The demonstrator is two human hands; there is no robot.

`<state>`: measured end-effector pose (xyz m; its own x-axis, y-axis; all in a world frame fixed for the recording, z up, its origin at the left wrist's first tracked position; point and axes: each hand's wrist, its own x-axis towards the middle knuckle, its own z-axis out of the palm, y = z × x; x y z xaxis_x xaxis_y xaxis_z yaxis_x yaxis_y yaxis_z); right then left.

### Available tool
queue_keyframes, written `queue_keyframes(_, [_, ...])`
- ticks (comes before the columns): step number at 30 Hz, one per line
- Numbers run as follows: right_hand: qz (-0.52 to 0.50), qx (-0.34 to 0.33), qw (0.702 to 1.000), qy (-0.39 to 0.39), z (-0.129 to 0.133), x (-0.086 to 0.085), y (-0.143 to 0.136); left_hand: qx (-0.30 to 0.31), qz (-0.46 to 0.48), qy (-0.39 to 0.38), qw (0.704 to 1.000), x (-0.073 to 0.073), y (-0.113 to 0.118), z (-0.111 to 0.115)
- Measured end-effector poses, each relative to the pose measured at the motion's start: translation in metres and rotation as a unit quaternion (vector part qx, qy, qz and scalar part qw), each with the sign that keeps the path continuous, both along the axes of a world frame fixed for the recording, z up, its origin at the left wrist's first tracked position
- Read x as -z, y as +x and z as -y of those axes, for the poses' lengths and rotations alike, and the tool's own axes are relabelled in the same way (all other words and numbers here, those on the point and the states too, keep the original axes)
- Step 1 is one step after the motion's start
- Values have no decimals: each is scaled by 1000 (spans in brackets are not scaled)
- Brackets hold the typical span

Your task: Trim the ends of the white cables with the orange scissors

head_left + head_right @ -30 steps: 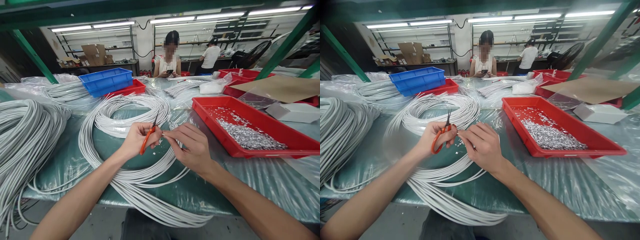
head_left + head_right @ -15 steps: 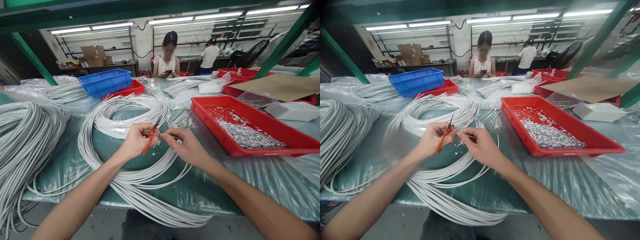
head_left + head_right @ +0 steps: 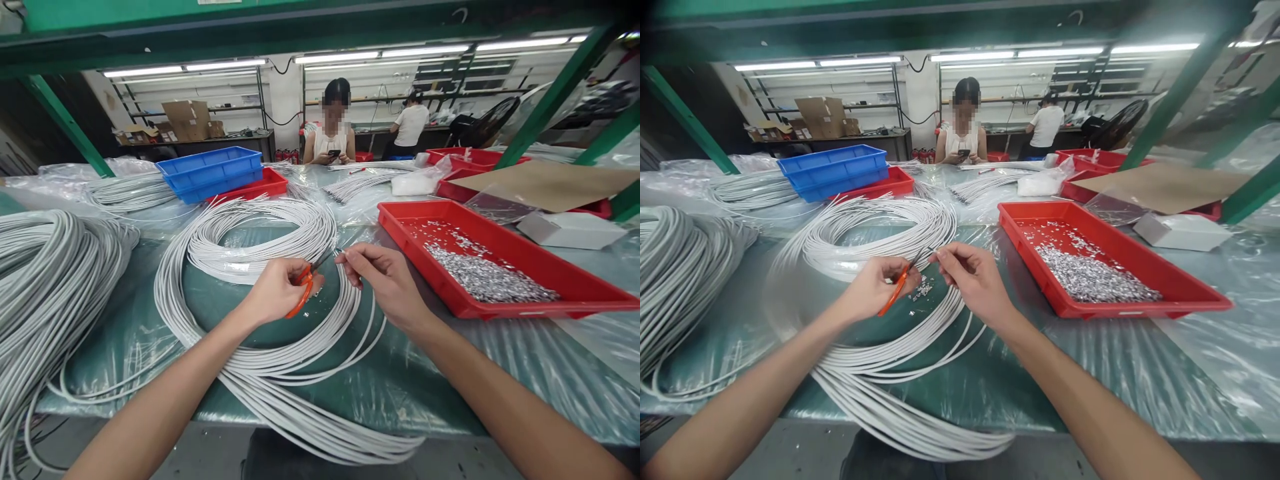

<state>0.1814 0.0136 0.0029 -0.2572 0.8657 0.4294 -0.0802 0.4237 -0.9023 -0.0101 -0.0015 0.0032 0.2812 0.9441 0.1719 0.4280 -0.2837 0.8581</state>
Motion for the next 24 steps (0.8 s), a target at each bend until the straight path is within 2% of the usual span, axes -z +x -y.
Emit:
queue_keyframes(11, [59,32,995,71,-1,9,-3,16,37,-65,997,3,4,4])
queue_keyframes(24, [64,72,988,124,2,9,-5,13,67,-115,991,0,8,8])
